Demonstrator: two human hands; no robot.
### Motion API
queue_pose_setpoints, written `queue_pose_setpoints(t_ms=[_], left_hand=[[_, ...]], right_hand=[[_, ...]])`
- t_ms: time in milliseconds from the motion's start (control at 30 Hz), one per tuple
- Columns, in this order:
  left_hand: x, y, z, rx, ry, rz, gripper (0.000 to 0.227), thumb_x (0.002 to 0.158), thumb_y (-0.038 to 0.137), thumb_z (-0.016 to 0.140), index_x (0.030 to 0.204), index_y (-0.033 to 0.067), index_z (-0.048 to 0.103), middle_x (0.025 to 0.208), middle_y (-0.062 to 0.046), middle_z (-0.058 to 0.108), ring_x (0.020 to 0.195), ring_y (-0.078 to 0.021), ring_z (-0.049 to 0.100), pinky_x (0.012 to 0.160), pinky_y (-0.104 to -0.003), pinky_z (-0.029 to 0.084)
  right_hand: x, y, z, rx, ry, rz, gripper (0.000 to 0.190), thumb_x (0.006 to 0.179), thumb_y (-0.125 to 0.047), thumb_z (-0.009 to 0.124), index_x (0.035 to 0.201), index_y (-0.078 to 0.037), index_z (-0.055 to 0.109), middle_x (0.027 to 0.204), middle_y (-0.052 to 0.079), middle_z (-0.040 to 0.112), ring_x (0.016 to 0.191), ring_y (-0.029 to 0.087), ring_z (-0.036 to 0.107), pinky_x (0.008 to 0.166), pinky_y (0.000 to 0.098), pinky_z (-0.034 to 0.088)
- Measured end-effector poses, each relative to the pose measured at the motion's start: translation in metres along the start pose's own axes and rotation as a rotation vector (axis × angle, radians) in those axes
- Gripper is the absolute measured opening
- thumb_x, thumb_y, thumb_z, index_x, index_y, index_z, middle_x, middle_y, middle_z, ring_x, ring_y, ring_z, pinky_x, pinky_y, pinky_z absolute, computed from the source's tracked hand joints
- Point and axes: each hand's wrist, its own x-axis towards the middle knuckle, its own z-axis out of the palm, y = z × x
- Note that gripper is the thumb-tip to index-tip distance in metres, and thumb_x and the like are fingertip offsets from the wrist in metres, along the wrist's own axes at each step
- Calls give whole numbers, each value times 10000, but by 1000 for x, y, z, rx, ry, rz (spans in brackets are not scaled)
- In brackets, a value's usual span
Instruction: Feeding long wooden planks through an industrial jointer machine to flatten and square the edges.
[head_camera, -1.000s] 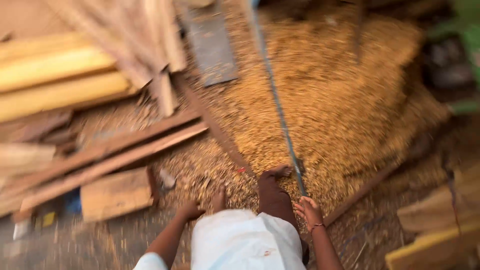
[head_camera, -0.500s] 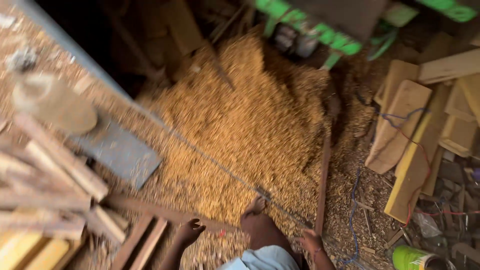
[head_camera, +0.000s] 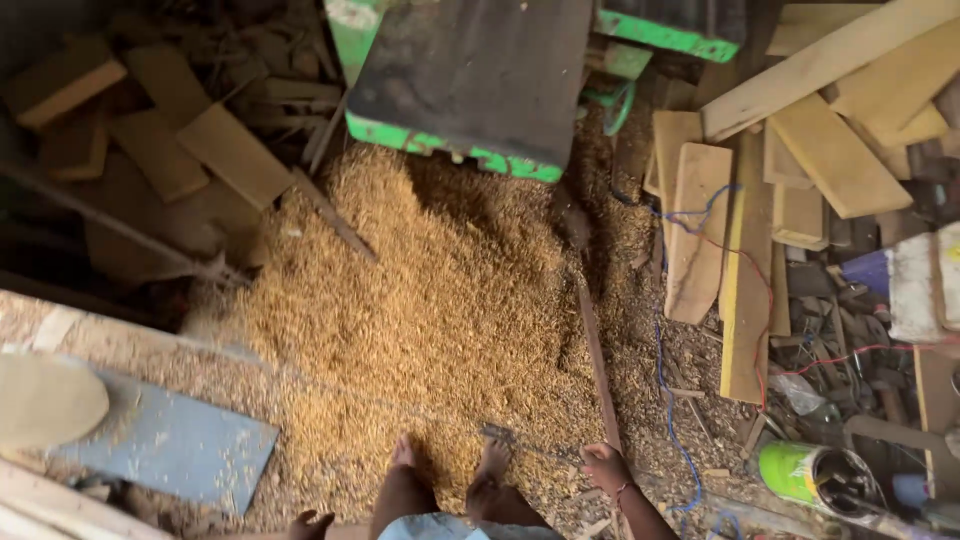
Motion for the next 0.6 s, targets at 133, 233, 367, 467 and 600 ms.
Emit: queue_pose_setpoints(t_ms=[133, 233, 367, 467, 600], left_hand=[[31, 52, -20, 426, -80, 96, 910, 756, 693, 750, 1426, 95, 606, 1284, -173, 740, 1226, -323, 693, 1057, -424, 542], [71, 115, -30, 395, -66, 187, 943, 747, 647, 788, 1477, 106, 537, 1293, -196, 734, 1261, -343, 681, 1074, -431, 539], [121, 204, -52, 381, -6, 474, 1005, 772, 646, 764, 1529, 77, 425, 1406, -245, 621, 1324, -377, 608, 1096, -463, 502], [112, 314, -65, 252, -50, 593, 1115, 835, 580, 745, 1580, -42, 194, 1574, -328, 346, 1442, -469, 400, 1174, -536, 365], [13, 485, -122, 4, 75, 884, 1123, 900, 689, 576, 1636, -3, 85, 1630, -340, 186, 1457, -505, 308, 1169, -604, 345]], right_hand=[[51, 94, 10, 249, -57, -153, 513, 969, -385, 766, 1182, 69, 660, 944, 216, 645, 755, 290, 631, 539, 375, 496], [29, 111, 39, 434, 30, -52, 437, 913, -339, 752, 1148, 17, 660, 905, 190, 695, 762, 304, 678, 551, 410, 513], [-32, 124, 90, 350, 139, 136, 422, 896, -361, 723, 1140, -20, 671, 941, 130, 738, 849, 270, 758, 634, 420, 584], [-47, 147, 110, 204, 156, 168, 472, 907, -404, 735, 1128, 9, 685, 966, 122, 753, 906, 248, 789, 704, 413, 631], [-83, 150, 135, 169, 226, 166, 510, 897, -459, 729, 1127, -4, 715, 1001, 148, 790, 930, 247, 783, 747, 399, 634]])
